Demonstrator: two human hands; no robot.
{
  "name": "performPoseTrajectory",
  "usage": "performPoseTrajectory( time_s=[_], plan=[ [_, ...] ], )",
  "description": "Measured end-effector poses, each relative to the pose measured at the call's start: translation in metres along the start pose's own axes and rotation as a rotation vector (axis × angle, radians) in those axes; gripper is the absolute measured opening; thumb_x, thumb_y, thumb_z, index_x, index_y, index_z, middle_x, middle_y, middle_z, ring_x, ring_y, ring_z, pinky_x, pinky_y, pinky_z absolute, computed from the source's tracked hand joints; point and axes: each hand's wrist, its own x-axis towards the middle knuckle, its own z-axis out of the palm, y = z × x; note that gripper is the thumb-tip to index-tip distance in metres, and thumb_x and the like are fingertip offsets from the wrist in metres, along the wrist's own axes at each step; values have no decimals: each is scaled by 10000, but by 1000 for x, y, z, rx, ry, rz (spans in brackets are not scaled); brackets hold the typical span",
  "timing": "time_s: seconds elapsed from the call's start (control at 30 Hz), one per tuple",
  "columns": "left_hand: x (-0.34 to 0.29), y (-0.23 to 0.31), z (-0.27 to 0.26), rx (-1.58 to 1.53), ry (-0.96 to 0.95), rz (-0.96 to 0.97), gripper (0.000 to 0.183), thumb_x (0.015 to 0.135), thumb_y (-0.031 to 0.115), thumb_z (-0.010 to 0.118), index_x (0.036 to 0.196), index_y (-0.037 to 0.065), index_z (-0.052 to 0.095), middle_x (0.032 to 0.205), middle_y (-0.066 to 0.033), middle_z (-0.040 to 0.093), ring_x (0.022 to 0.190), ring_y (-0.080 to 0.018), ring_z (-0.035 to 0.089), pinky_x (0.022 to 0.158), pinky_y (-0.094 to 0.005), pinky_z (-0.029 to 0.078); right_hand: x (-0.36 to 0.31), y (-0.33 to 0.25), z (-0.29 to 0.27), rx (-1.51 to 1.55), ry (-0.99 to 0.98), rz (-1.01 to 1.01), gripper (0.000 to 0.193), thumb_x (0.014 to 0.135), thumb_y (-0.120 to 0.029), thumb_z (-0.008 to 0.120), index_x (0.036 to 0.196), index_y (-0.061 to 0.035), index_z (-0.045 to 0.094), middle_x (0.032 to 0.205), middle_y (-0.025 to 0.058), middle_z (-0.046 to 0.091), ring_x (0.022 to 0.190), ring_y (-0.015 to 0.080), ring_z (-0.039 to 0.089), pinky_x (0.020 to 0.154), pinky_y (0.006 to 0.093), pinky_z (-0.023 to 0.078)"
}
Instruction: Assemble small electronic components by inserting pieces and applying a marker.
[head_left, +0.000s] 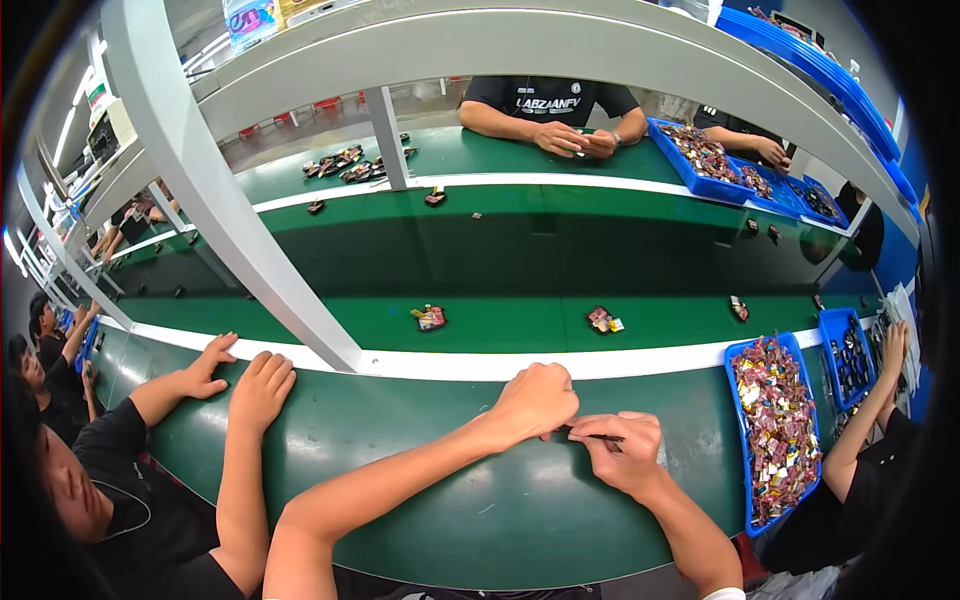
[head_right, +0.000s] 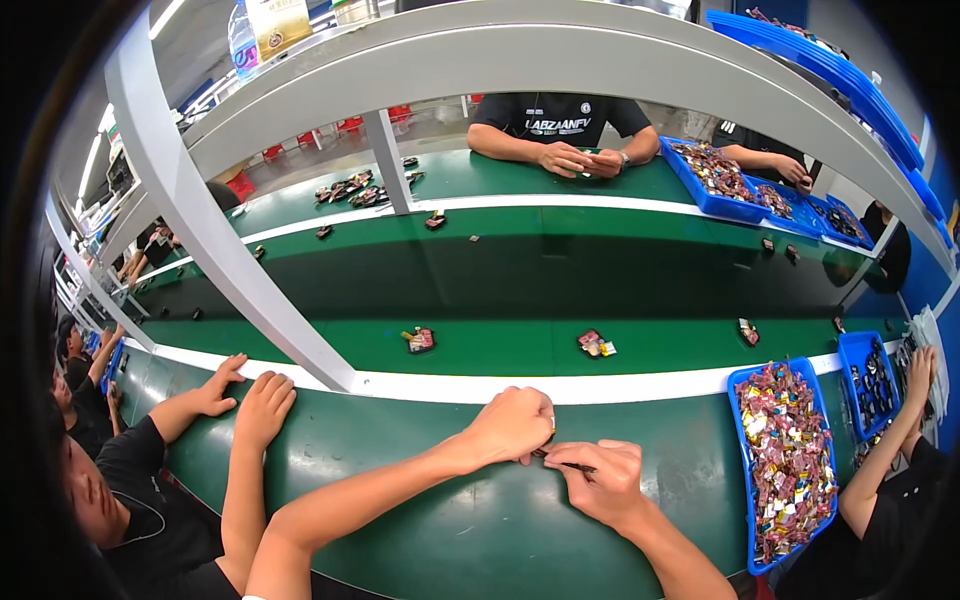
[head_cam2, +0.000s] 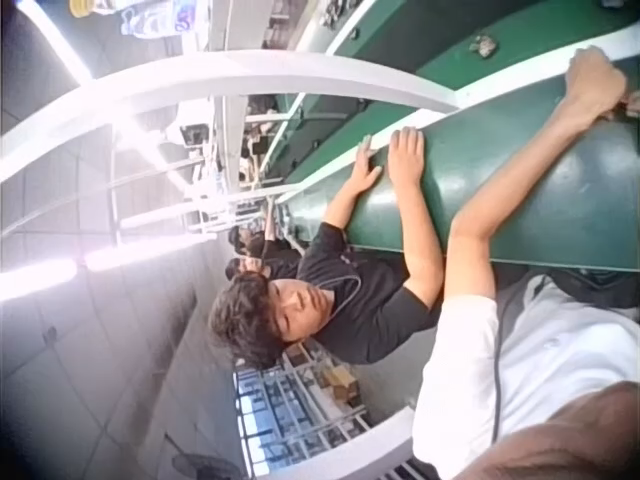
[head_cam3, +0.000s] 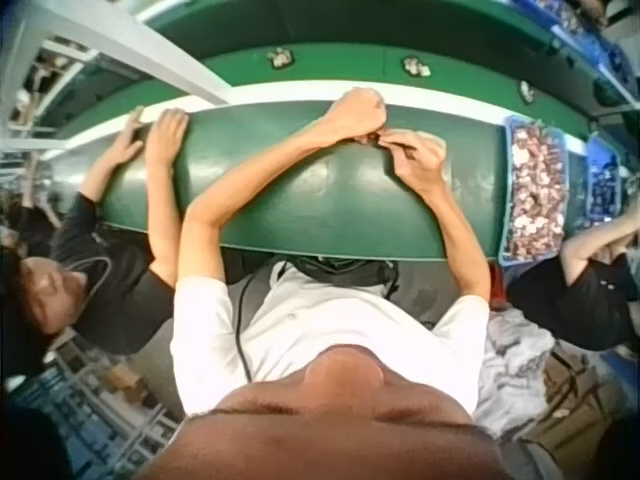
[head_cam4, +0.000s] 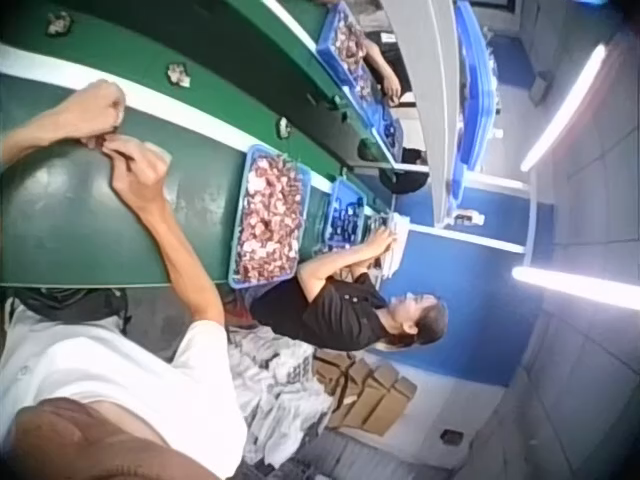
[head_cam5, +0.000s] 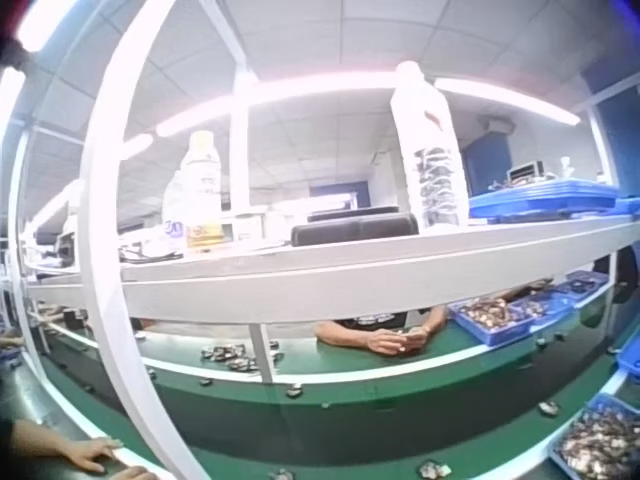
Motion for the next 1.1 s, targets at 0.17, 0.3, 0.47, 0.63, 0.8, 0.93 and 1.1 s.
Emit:
performPoseTrajectory(
  time_s=[0.17,0.3,0.47,0.63,0.8,0.93,1.1],
  plan=[
    [-2,-1,-11,-345,-108,-115,281,915,145,551,1034,-89,650,856,-195,700,644,-226,714,574,-320,598,-2,4,0,50,83,87,164,736,60,763,800,-81,708,806,31,772,500,98,608,449,232,352],
    [-6,-24,-5,-697,-144,-21,340,964,122,623,1201,-120,584,954,-179,698,792,-225,730,715,-311,626,-1,8,-2,70,125,186,147,734,48,782,813,-59,720,818,42,773,420,87,477,452,237,376],
    [-13,-33,18,-722,-65,28,323,978,89,625,1219,-122,587,940,-165,703,768,-212,730,677,-289,616,-5,8,-3,59,120,202,140,729,34,796,814,-55,729,820,36,774,403,79,410,444,241,376],
    [-9,-36,24,-735,-40,-3,289,958,39,627,1193,-126,602,887,-153,707,669,-200,719,571,-279,589,-9,10,-4,45,109,190,139,725,31,800,806,-57,729,815,29,773,403,76,423,440,241,369],
    [-7,-37,27,-732,-7,-36,259,936,17,627,1146,-136,623,866,-157,711,629,-207,716,537,-288,584,-8,10,-3,49,105,165,130,733,27,793,803,-61,727,813,25,773,403,76,440,440,239,365],
    [-3,-36,25,-713,-8,-49,253,942,8,626,1149,-137,610,891,-166,715,633,-217,717,543,-297,596,-5,12,-5,6,77,73,119,739,21,791,803,-58,730,818,28,774,406,74,446,442,236,370],
    [10,-43,7,-747,24,-22,226,955,26,615,1123,-115,559,905,-185,704,642,-230,718,552,-309,608,-2,17,-11,108,203,236,137,744,55,792,838,-24,732,906,76,783,431,38,474,430,198,353]
  ],
)
